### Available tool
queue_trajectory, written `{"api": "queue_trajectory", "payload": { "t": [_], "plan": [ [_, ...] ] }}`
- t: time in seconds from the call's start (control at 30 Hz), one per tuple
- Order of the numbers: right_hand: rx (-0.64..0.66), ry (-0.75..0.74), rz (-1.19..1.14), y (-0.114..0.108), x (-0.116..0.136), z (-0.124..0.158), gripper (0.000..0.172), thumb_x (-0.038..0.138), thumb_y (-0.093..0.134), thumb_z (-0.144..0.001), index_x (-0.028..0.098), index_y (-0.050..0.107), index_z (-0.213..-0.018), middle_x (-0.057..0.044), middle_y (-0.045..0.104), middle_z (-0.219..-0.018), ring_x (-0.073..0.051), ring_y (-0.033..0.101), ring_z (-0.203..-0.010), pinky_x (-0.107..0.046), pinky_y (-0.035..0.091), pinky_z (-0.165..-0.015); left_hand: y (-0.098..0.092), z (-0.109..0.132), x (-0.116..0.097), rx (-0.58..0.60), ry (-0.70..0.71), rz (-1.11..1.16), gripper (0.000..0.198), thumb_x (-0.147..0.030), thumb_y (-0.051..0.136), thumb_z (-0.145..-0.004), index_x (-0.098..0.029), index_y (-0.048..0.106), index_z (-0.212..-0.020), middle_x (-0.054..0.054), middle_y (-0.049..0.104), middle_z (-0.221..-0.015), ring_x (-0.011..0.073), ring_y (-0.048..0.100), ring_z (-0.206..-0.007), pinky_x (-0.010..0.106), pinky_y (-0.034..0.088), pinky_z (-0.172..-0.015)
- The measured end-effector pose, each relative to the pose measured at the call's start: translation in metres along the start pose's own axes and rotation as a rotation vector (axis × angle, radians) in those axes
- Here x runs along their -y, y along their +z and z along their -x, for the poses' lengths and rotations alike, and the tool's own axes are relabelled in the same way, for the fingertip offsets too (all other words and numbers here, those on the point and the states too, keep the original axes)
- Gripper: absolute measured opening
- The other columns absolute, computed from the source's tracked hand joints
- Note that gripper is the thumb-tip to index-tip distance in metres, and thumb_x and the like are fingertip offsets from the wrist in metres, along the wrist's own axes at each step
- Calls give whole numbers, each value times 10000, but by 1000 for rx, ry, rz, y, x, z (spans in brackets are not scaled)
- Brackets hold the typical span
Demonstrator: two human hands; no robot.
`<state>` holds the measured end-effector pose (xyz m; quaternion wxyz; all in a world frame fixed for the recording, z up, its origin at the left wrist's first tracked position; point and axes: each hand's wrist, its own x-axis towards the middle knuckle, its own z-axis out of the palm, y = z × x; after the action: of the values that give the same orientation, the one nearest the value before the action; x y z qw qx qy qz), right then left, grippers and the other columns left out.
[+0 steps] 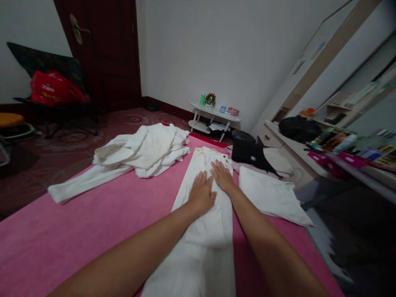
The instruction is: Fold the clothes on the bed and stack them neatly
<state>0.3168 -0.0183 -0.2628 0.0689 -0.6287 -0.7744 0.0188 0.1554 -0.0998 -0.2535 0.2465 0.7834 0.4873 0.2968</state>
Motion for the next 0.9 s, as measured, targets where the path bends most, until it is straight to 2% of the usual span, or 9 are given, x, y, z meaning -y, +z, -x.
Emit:
{"api": "queue_trajectory", "payload": {
  "t": [0.13, 0.2, 0.33, 0.43, 0.5, 0.63, 0.73, 0.8, 0.9],
  "plan": [
    [-4, 19, 8, -2, 4, 25, 531, 425, 169, -997, 256, 230, -1497, -30, 130, -1578, -244, 104, -1449, -528, 168, -1142, -10, -1, 15, -20, 43, 340, 555, -147, 515, -826, -128, 441, -1376, 146, 314, -1510, 217, 266, -1407, 379, 204, -1164],
    [14, -14, -21, -3, 2, 46, 538, 442, 177, -994, 268, 210, -1501, -23, 121, -1579, -250, 98, -1449, -538, 172, -1140, -19, 8, 23, 3, 107, 416, 495, -116, 516, -817, -160, 516, -1310, 128, 364, -1487, 205, 312, -1387, 377, 229, -1156],
    [3, -134, -74, -6, -3, 99, 547, 431, 254, -985, 224, 256, -1491, -58, 172, -1570, -254, 114, -1447, -518, 208, -1140, -51, 43, 42, 126, 278, 307, 457, -99, 510, -825, -188, 557, -1271, 116, 389, -1473, 225, 361, -1360, 408, 276, -1134],
    [-17, -232, -156, -13, -4, 145, 495, 361, 300, -982, 224, 335, -1457, -66, 244, -1552, -223, 174, -1438, -480, 233, -1145, -86, 73, 60, 250, 385, 160, 453, -116, 471, -876, -214, 520, -1315, 98, 359, -1492, 222, 363, -1357, 401, 307, -1120],
    [-13, -301, -227, -23, -1, 176, 494, 285, 339, -967, 238, 320, -1458, -60, 258, -1548, -195, 220, -1425, -443, 262, -1142, -110, 90, 70, 343, 426, 77, 470, -121, 469, -888, -247, 493, -1340, 81, 338, -1505, 220, 369, -1353, 384, 333, -1107],
    [33, -513, -233, -49, 13, 221, 633, 155, 444, -869, 245, 272, -1472, -68, 201, -1565, -211, 209, -1428, -445, 255, -1143, -143, 111, 70, 474, 525, -41, 524, -252, 597, -866, -294, 460, -1370, 68, 256, -1544, 268, 313, -1384, 403, 337, -1107],
    [69, -659, -181, -59, 29, 230, 673, 133, 479, -824, 255, 297, -1461, -67, 182, -1570, -237, 181, -1435, -486, 218, -1146, -147, 118, 60, 493, 680, -83, 556, -346, 640, -842, -302, 463, -1367, 70, 241, -1551, 306, 222, -1416, 466, 275, -1134],
    [74, -699, -153, -57, 37, 224, 648, 183, 506, -840, 252, 317, -1456, -77, 194, -1565, -250, 170, -1437, -500, 210, -1143, -140, 118, 55, 481, 771, -94, 544, -304, 593, -871, -298, 427, -1389, 72, 242, -1550, 301, 173, -1430, 493, 244, -1141],
    [50, -715, -139, -43, 42, 207, 537, 284, 502, -908, 249, 378, -1429, -96, 300, -1526, -232, 210, -1426, -478, 223, -1140, -123, 111, 57, 428, 832, -68, 485, -237, 496, -911, -277, 409, -1387, 83, 281, -1535, 283, 145, -1438, 510, 232, -1139]
  ]
}}
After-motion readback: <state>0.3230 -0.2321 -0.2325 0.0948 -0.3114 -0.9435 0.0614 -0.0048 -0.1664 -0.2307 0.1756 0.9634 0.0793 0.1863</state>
